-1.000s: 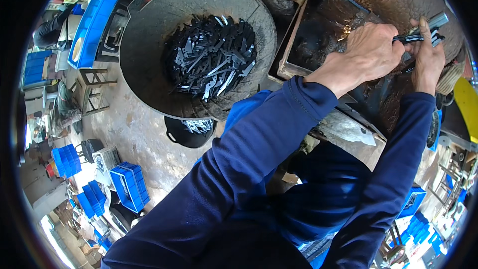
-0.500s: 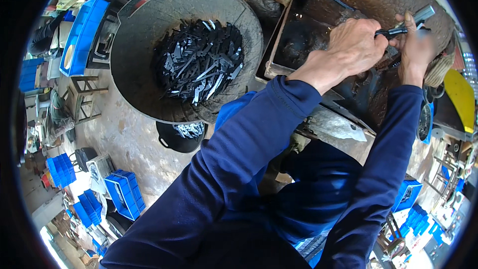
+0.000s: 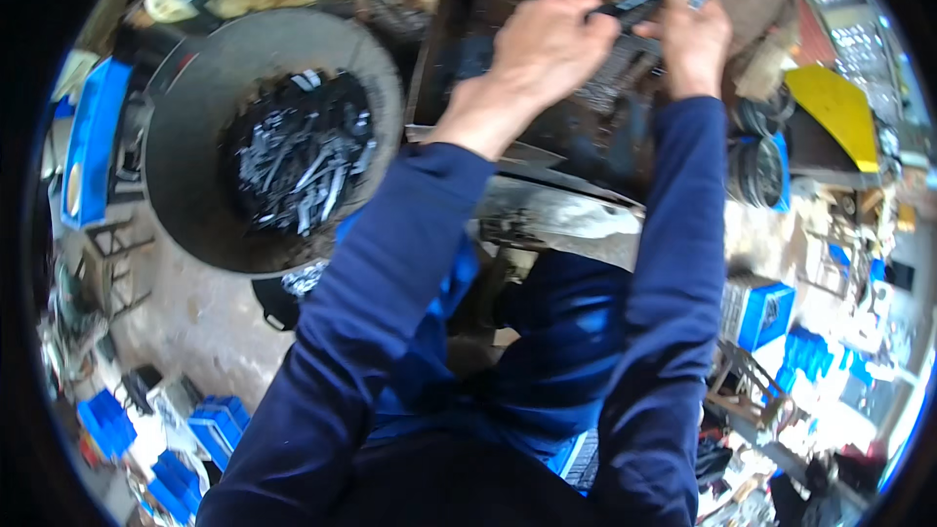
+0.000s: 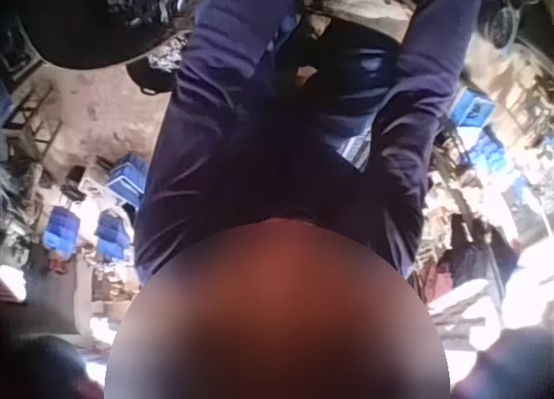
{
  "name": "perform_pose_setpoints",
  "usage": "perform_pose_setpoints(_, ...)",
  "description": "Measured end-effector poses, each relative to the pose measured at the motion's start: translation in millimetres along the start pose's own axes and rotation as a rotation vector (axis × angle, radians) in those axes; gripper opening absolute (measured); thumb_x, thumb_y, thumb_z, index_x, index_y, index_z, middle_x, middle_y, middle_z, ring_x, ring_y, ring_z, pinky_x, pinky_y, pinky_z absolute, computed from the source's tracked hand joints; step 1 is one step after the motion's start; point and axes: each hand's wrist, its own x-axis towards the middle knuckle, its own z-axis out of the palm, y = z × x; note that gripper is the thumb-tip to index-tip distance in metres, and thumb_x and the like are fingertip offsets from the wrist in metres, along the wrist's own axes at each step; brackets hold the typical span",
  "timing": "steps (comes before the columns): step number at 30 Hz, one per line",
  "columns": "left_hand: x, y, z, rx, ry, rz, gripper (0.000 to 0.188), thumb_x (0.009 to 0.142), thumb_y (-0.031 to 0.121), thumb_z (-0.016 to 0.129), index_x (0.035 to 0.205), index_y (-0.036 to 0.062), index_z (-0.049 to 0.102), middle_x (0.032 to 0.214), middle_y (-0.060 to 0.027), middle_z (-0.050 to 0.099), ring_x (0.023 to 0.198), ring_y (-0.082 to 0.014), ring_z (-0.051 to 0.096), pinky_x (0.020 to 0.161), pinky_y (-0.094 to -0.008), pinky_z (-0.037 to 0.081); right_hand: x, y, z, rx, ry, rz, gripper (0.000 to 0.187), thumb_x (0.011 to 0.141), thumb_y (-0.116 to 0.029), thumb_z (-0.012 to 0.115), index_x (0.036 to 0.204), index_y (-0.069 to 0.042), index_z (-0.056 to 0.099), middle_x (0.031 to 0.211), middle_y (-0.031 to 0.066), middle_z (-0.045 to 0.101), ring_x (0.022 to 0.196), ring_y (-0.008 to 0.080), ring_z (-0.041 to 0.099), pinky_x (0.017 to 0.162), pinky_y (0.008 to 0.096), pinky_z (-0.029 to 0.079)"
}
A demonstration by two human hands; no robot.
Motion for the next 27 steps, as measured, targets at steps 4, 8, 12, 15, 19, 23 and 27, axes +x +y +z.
perform_pose_setpoints(4, 1.0, 10.7, -13.7, 0.022, -0.01, 0.026, 0.033, 0.087, 0.033, 0.056, 0.104, 0.0086, 0.07, 0.094, -0.0201, 0.069, 0.092, -0.0391, 0.067, 0.082, -0.0458, 0.053, 3.5, 1.7, -4.5, 0.059, -0.017, -0.047, 0.029, 0.095, -0.027, 0.066, 0.099, 0.002, 0.069, 0.064, -0.0017, 0.054, 0.052, 0.0073, 0.05, 0.046, 0.023, 0.048)
perform_pose_setpoints(8, 2.3, 19.8, -26.3, 0.0, -0.018, -0.043, 0.03, 0.085, 0.032, 0.059, 0.104, 0.0106, 0.072, 0.095, -0.0181, 0.071, 0.094, -0.0379, 0.067, 0.084, -0.0464, 0.053, 3.8, 0.3, -3.4, 0.104, -0.006, -0.02, 0.025, 0.095, -0.024, 0.067, 0.101, 0.001, 0.066, 0.068, 0.0007, 0.059, 0.051, 0.0072, 0.049, 0.044, 0.0246, 0.05)
perform_pose_setpoints(12, -2.7, 22.5, -35.1, -0.052, -0.01, -0.008, 0.031, 0.087, 0.032, 0.061, 0.101, 0.0066, 0.071, 0.085, -0.0153, 0.068, 0.083, -0.0308, 0.063, 0.076, -0.0416, 0.051, -6.0, -3.3, -8.6, 0.171, -0.009, 0.034, 0.023, 0.094, -0.022, 0.068, 0.102, -0.001, 0.064, 0.078, 0.0038, 0.066, 0.051, 0.007, 0.048, 0.043, 0.0251, 0.05)
perform_pose_setpoints(15, -3.8, 21.1, -46.1, -0.057, 0.027, 0.013, 0.031, 0.089, 0.031, 0.064, 0.1, 0.0025, 0.071, 0.07, -0.0076, 0.062, 0.065, -0.0161, 0.055, 0.063, -0.0344, 0.046, -18.1, -19.9, -16.8, 0.201, -0.031, 0.087, 0.022, 0.094, -0.021, 0.068, 0.103, -0.002, 0.065, 0.086, 0.0054, 0.069, 0.051, 0.0068, 0.049, 0.044, 0.0247, 0.05)
perform_pose_setpoints(19, -5.0, 11.0, -55.5, -0.122, -0.025, -0.088, 0.031, 0.09, 0.032, 0.064, 0.098, 0.0031, 0.073, 0.071, -0.0027, 0.063, 0.064, -0.0126, 0.054, 0.062, -0.0315, 0.044, -78.3, -43.7, -46.9, 0.22, -0.198, 0.232, 0.022, 0.092, -0.019, 0.069, 0.106, -0.002, 0.065, 0.099, 0.0055, 0.071, 0.055, 0.0063, 0.051, 0.047, 0.0235, 0.05)
perform_pose_setpoints(23, -7.1, 6.4, -52.8, -0.096, -0.039, -0.051, 0.032, 0.09, 0.032, 0.065, 0.096, 0.0024, 0.073, 0.072, -0.0001, 0.064, 0.065, -0.0102, 0.053, 0.062, -0.029, 0.043, -138.6, -55.3, -83.6, 0.036, -0.474, 0.24, 0.023, 0.089, -0.011, 0.071, 0.109, -0.003, 0.066, 0.112, 0.005, 0.068, 0.063, 0.007, 0.058, 0.047, 0.0219, 0.049)
perform_pose_setpoints(27, -9.7, 6.8, -38.5, -0.065, -0.12, -0.015, 0.033, 0.09, 0.031, 0.064, 0.097, -0.0002, 0.072, 0.073, -0.0048, 0.065, 0.066, -0.0132, 0.055, 0.064, -0.0298, 0.045, -186.1, -33.7, -95.2, -0.118, -0.563, 0.07, 0.028, 0.083, -0.002, 0.072, 0.111, -0.004, 0.067, 0.119, 0.0074, 0.066, 0.081, 0.0147, 0.067, 0.061, 0.0262, 0.055)
